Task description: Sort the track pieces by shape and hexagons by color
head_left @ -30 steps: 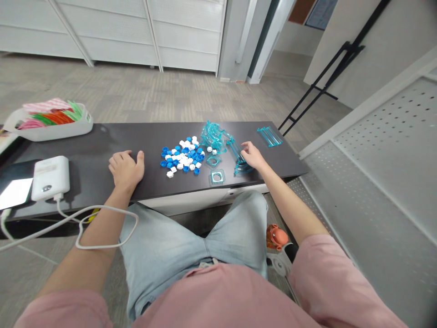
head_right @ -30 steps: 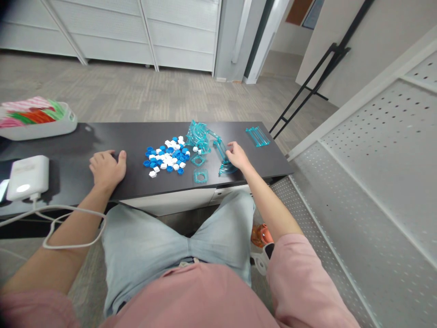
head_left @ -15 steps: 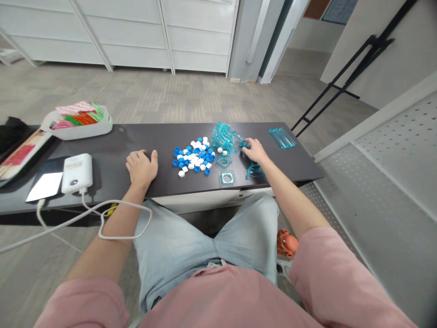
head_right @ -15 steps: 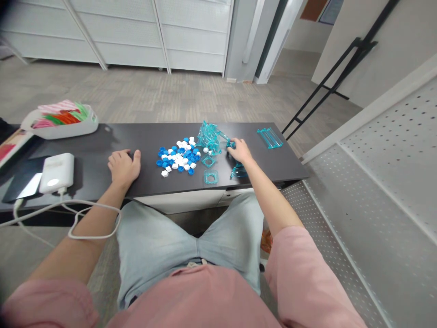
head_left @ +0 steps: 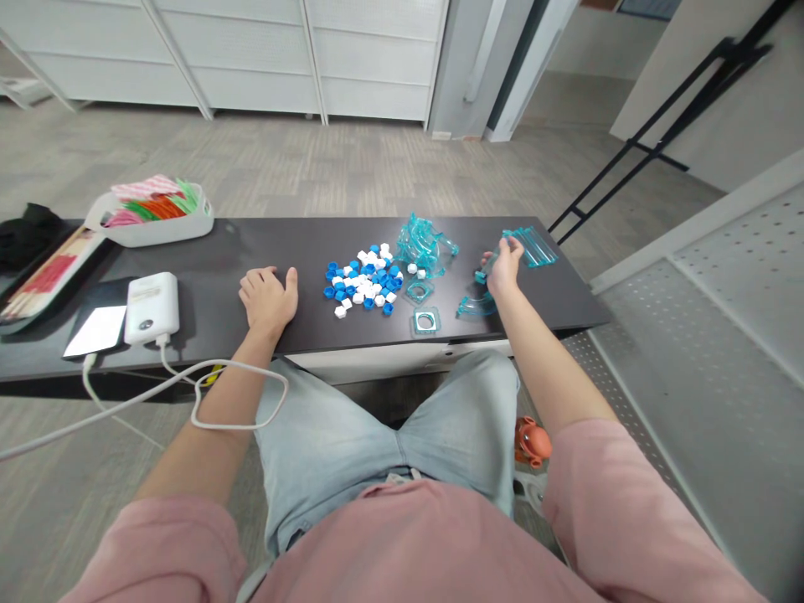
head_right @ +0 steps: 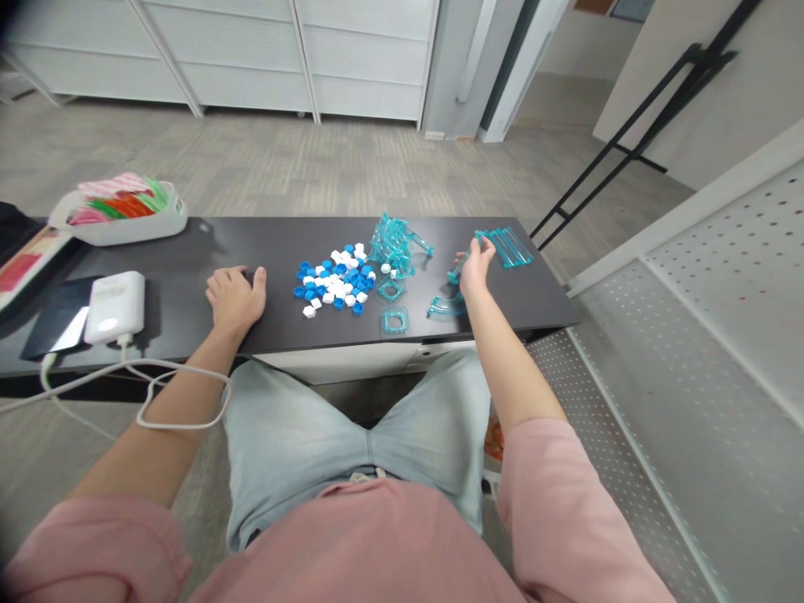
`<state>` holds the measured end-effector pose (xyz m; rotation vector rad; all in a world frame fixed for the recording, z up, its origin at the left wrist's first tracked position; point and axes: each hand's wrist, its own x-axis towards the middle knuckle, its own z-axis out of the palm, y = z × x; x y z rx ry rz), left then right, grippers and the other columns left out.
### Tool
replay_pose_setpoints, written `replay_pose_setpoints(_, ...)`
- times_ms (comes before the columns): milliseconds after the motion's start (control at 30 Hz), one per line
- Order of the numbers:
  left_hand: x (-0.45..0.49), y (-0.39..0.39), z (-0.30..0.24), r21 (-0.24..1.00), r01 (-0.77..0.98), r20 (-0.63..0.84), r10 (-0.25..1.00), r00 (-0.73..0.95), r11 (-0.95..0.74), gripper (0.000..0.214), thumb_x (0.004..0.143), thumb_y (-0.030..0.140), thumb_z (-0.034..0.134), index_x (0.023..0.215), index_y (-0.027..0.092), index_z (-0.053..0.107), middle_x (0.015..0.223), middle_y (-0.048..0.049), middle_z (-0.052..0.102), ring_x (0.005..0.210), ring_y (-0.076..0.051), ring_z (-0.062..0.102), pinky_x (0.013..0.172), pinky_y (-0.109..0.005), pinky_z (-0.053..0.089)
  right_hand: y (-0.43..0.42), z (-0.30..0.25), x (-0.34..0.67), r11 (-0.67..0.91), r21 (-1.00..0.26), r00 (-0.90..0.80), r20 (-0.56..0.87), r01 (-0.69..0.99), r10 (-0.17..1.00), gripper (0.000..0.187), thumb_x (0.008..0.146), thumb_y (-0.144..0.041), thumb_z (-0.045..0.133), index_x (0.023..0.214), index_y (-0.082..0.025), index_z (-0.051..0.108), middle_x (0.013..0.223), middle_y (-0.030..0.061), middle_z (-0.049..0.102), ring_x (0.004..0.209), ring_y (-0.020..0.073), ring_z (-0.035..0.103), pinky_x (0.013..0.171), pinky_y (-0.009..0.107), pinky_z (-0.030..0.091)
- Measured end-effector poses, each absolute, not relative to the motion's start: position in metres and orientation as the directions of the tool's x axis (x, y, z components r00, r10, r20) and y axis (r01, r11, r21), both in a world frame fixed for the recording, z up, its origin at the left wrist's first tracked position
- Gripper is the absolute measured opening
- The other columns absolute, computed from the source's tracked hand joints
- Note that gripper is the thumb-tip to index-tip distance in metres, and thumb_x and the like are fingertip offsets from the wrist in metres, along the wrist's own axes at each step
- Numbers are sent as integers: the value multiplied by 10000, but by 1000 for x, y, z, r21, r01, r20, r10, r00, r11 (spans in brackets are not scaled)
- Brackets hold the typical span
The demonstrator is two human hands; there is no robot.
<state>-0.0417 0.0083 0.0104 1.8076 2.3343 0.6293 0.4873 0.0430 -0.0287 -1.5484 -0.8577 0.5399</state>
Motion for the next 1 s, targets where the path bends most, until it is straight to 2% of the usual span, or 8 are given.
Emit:
replay_pose_setpoints(100, -41, 7, 12, 396, 897, 148, 951, -271, 194, 636, 1174, 453, 488, 1622, 26, 638, 1697, -358, 573, 1654, -506, 483, 1426, -651, 364, 44, -18, 482, 68, -998, 697, 48, -2, 715, 508, 1209, -701, 417, 1606, -405, 534, 1663, 137, 620, 1233, 268, 797, 1004, 504, 715)
replay_pose_setpoints(300, -40, 5, 15, 394, 897, 132, 954, -271, 201, 628, 1197, 431, 497, 1652, 17, 625, 1715, -365, 554, 1683, -509, 465, 1440, -656, 351, 47, 6, 492, 72, -989, 644, 138, 128, 752, 795, 1164, -849, 235, 1515, -276, 659, 1616, 202, 694, 1306, 282, 793, 925, 392, 709)
replay_pose_setpoints(400, -41, 6, 14, 386, 900, 123, 956, -266, 201, 686, 1182, 434, 488, 1669, -33, 611, 1735, -383, 540, 1676, -524, 448, 1430, -681, 349, 42, 14, 503, -40, -975, 606, 102, 217, 789, 666, 1123, -748, 513, 1525, -241, 675, 1537, 190, 741, 1272, 287, 808, 965, 397, 722)
replay_pose_setpoints(500, -40, 8, 13, 365, 907, 131, 952, -275, 212, 727, 1150, 443, 467, 1669, -44, 618, 1738, -390, 536, 1668, -532, 447, 1415, -690, 362, 25, 16, 514, -194, -829, 515, 128, 525, 848, 650, 1013, -470, 730, 1590, -173, 695, 1567, 221, 719, 1388, 329, 766, 1169, 475, 691)
replay_pose_setpoints(633, -40, 8, 13, 347, 913, 117, 957, -266, 212, 785, 1118, 471, 441, 1668, -62, 615, 1750, -404, 525, 1666, -546, 455, 1412, -704, 367, -6, 13, 518, -197, -508, 325, 177, 838, 929, 696, 981, -306, 766, 1655, -141, 712, 1614, 235, 687, 1535, 375, 695, 1393, 533, 537)
replay_pose_setpoints(767, -40, 9, 13, 341, 915, 117, 956, -269, 215, 799, 1100, 474, 409, 1658, -56, 622, 1743, -414, 530, 1670, -547, 454, 1401, -721, 377, -35, 12, 516, -187, -379, 280, 209, 906, 937, 654, 1090, -431, 750, 1697, -195, 690, 1642, 221, 705, 1561, 408, 677, 1348, 582, 550)
replay_pose_setpoints(867, -43, 11, 11, 343, 912, 107, 956, -274, 223, 830, 1101, 508, 373, 1665, -49, 619, 1748, -418, 524, 1675, -550, 445, 1404, -736, 367, -65, 11, 519, -120, -334, 219, 276, 935, 936, 521, 1155, -459, 655, 1600, -211, 762, 1661, 220, 721, 1607, 418, 631, 1361, 618, 509)
replay_pose_setpoints(1000, -45, 14, 8, 334, 916, 107, 956, -272, 223, 864, 1090, 545, 350, 1663, -46, 614, 1747, -420, 525, 1682, -558, 442, 1407, -752, 364, -105, 5, 532, -29, -298, 97, 216, 954, 972, 480, 1165, -434, 605, 1559, -247, 807, 1677, 180, 752, 1617, 410, 612, 1381, 635, 476)
